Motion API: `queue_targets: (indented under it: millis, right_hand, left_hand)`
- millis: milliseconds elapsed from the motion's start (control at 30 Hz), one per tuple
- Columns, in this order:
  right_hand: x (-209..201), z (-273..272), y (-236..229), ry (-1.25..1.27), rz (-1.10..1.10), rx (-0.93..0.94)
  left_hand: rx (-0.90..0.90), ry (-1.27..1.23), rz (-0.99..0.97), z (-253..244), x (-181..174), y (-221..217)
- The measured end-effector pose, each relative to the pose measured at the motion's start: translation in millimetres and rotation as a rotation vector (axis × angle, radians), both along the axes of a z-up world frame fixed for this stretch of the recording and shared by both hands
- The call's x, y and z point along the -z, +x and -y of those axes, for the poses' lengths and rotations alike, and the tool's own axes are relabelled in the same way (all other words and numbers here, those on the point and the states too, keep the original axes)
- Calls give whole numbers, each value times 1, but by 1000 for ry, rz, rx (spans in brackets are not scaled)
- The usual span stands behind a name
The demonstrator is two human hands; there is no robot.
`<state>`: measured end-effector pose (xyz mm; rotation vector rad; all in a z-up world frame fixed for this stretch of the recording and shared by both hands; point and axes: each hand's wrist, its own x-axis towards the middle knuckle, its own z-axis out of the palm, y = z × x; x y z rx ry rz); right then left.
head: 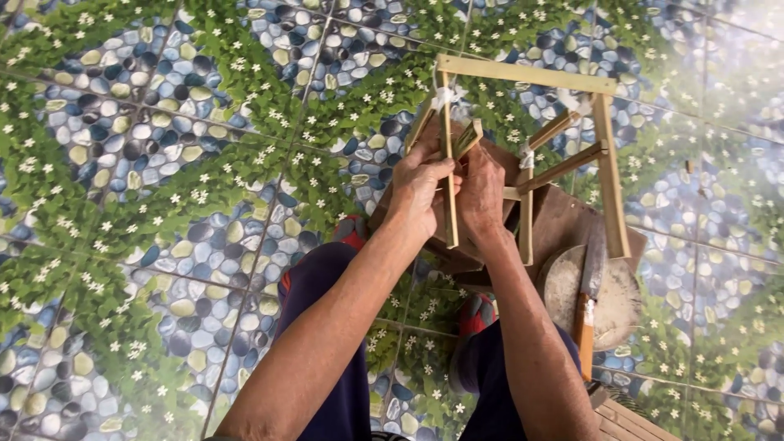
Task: Sawing bamboo sticks and assembling a small wooden frame while sitting on the floor.
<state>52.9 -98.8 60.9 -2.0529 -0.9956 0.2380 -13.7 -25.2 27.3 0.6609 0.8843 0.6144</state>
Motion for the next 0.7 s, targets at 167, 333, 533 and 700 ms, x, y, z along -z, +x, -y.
queue_targets:
  millis: [167,333,533,700]
  right_hand:
    - [23,4,17,31,257,48]
    - [7,11,14,0,193,80]
    - [17,16,24,39,159,78]
    - [17,22,23,33,147,99]
  left_hand:
    - [12,-23,-37,-4,3,0]
    - [16,-11,-66,-6,8,0]
    - [13,0,-76,-7,6,-1]
    - [11,0,-88,-5,-1,-5]
